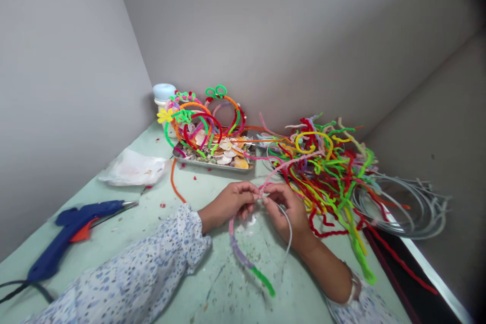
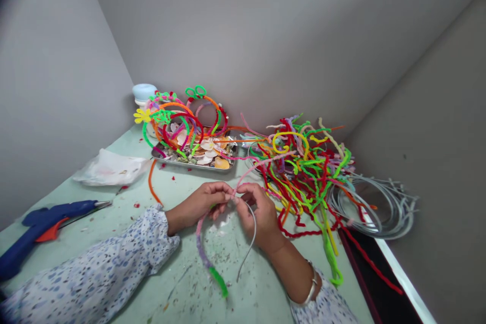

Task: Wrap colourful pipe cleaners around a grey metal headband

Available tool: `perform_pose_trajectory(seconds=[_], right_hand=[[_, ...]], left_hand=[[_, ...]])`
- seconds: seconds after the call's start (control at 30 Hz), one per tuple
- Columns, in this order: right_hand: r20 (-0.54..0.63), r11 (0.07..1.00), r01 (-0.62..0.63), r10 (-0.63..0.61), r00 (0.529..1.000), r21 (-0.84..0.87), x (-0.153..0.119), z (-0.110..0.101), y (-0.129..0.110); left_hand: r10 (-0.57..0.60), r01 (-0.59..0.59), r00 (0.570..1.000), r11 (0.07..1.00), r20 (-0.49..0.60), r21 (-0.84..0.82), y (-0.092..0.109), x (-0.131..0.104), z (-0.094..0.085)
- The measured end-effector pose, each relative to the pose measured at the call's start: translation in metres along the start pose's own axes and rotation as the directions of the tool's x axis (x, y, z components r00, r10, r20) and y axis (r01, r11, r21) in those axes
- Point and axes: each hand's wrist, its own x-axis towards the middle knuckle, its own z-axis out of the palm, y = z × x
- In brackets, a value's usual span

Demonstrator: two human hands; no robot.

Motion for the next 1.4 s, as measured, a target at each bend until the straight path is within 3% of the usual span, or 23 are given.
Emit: perform_pose_trajectory(seconds=[0.23, 0.73, 1.4], right_hand=[[0.065, 0.996, -0.079, 0.081, 0.995, -0.038, 0.0019, 0.0007, 0.0003], [0.069, 0.983, 0.14, -0.133, 0.989, -0.122, 0.0043, -0.0013, -0.0009], [0.08, 0.996, 0.054, -0.049, 0.996, -0.07, 0.0065, -0.0023, 0.0024]], left_hand=[[0.003, -0.003, 1.0, 1.0, -0.027, -0.009, 0.0015, -0.0002, 0.0012], [0.024, -0.024, 1.0, 0.999, -0.012, 0.027, -0.0012, 0.002, -0.0002], [-0.055, 0.055, 0.998, 0.998, -0.032, 0.009, 0.0014, 0.0014, 0.0022]])
